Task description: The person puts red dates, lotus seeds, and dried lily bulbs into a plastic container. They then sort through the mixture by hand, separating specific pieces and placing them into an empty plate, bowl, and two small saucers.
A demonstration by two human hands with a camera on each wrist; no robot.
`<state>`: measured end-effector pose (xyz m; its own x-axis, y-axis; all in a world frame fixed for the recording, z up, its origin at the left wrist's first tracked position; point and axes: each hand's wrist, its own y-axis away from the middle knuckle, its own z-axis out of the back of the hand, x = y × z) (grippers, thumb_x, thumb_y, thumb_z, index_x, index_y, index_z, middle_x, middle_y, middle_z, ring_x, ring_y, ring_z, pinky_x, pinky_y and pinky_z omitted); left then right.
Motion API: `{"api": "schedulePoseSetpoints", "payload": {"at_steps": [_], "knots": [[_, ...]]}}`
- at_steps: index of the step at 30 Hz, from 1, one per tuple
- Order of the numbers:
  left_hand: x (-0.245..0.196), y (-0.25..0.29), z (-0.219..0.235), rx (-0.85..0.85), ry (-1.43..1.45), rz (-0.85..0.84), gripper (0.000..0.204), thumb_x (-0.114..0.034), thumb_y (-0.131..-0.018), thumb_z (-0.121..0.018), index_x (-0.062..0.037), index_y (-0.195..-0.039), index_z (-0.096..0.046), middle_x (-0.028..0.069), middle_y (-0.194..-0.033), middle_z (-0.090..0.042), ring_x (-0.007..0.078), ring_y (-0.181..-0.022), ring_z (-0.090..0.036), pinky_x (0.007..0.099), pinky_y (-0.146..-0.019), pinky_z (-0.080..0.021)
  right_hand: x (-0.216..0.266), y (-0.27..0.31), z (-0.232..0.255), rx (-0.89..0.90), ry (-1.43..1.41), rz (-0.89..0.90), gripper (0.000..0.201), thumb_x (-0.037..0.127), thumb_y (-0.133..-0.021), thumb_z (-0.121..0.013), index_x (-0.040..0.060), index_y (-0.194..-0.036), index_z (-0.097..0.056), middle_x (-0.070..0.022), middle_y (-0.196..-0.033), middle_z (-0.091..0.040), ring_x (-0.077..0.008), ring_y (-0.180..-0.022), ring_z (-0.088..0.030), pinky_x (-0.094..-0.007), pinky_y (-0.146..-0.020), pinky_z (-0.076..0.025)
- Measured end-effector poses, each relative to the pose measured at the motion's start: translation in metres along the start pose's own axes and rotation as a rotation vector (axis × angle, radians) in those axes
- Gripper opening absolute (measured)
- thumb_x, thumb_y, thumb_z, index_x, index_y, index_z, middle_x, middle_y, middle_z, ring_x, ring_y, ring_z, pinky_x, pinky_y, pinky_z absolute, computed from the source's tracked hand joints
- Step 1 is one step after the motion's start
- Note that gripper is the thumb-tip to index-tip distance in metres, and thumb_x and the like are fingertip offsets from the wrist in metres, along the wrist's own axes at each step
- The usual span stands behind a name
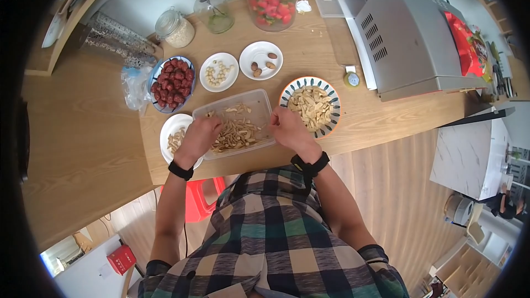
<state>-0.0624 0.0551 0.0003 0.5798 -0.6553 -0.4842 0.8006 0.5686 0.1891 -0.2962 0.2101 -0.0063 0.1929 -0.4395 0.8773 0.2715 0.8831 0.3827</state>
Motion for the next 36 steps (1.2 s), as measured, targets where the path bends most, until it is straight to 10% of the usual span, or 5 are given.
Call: {"api": "schedulePoseSetpoints", "payload": {"at_steps": [9, 11, 15, 17, 36], "knots": [[0.035, -0.059, 0.049, -0.145, 0.186, 0.115, 0.012, -0.010, -0.083, -0.070, -0.0009, -0.088, -0.075, 0.0206, -0.078, -0.070, 0.0321, -0.071, -0.072, 0.0384, -0.063, -0.052, -0.001, 0.001, -0.001, -0.026, 0.031, -0.029, 0.011, 0.003, -0.081, -0.069, -0.0023, -0.083, -0.060, -0.0156, -0.073, -0.067, -0.0269, -0.060, -0.067, -0.0376, -0.056, -0.052], [0.063, -0.083, 0.044, -0.115, 0.131, 0.035, 0.014, -0.008, -0.082, -0.073, 0.0031, -0.090, -0.073, 0.0123, -0.074, -0.070, 0.0160, -0.067, -0.066, 0.0318, -0.065, -0.051, -0.002, 0.000, -0.002, -0.038, 0.061, -0.040, 0.009, 0.003, -0.081, -0.069, -0.0018, -0.083, -0.061, -0.0169, -0.075, -0.068, -0.0294, -0.065, -0.068, -0.0391, -0.061, -0.053], [0.063, -0.110, 0.045, -0.023, 0.019, 0.024, 0.015, -0.007, -0.081, -0.071, 0.0040, -0.091, -0.073, 0.0142, -0.078, -0.072, 0.0195, -0.070, -0.068, 0.0324, -0.067, -0.052, -0.006, 0.000, -0.004, -0.091, 0.093, 0.033, 0.007, 0.003, -0.080, -0.068, -0.0011, -0.083, -0.062, -0.0177, -0.076, -0.068, -0.0326, -0.070, -0.069, -0.0405, -0.065, -0.054], [0.056, -0.111, 0.045, -0.103, 0.044, -0.002, 0.019, -0.006, -0.079, -0.067, 0.0020, -0.095, -0.072, 0.0251, -0.088, -0.069, 0.0381, -0.081, -0.071, 0.0426, -0.076, -0.055, -0.004, 0.003, -0.003, -0.080, 0.073, 0.015, 0.007, 0.003, -0.079, -0.067, -0.0007, -0.083, -0.063, -0.0183, -0.078, -0.069, -0.0349, -0.074, -0.069, -0.0416, -0.068, -0.054], [-0.005, -0.052, -0.021, 0.152, -0.478, -0.359, 0.007, -0.003, -0.081, -0.063, -0.0030, -0.083, -0.070, 0.0153, -0.088, -0.067, 0.0356, -0.082, -0.070, 0.0450, -0.071, -0.058, -0.003, 0.000, -0.002, -0.050, 0.037, -0.019, 0.008, 0.003, -0.079, -0.068, -0.0014, -0.082, -0.062, -0.0177, -0.074, -0.068, -0.0325, -0.069, -0.069, -0.0402, -0.063, -0.053]]}}
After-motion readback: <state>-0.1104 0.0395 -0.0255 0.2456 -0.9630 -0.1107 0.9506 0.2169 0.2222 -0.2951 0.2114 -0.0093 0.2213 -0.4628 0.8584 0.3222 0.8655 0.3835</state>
